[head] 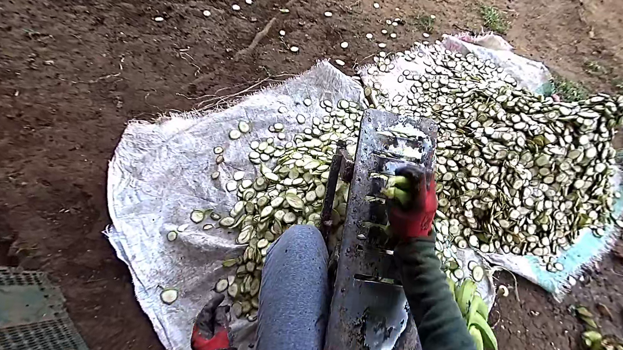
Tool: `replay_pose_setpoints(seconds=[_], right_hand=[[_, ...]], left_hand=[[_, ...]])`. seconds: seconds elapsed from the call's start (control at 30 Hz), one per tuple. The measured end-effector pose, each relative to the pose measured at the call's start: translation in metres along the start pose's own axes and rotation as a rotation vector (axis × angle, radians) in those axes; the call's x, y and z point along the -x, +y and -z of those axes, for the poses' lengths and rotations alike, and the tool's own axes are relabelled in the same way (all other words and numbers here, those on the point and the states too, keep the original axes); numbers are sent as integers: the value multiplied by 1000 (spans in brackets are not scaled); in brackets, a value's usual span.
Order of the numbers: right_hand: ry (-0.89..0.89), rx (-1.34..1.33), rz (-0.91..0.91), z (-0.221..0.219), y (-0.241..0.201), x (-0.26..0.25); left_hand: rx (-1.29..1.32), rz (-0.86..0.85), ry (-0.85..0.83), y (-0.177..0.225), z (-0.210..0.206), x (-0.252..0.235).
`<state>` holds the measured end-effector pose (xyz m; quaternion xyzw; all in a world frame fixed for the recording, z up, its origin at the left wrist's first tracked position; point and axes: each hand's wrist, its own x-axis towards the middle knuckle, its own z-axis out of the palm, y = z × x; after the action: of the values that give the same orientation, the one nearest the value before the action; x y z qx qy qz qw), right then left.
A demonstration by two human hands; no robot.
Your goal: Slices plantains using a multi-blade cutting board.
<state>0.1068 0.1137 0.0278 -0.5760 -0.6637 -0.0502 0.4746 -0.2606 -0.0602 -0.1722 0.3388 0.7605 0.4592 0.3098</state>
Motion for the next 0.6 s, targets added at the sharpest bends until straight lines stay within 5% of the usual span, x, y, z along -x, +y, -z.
replay_pose_setpoints(seconds=[0.13,0.2,0.33,0.47,0.6], right_hand=[[70,-53,-9,59,-57,157],[63,-38,36,63,-59,167],[18,139,105,9,-6,47],[-116,272,-64,-39,32,-84],[-120,225,-137,-19,12,-60]], left_hand=[[-90,65,-46,-28,14,5],[-121,96,-63,-39,14,6],[-124,114,-67,-53,11,6],[-83,97,-63,-45,12,12],[-86,105,-64,-49,20,18]])
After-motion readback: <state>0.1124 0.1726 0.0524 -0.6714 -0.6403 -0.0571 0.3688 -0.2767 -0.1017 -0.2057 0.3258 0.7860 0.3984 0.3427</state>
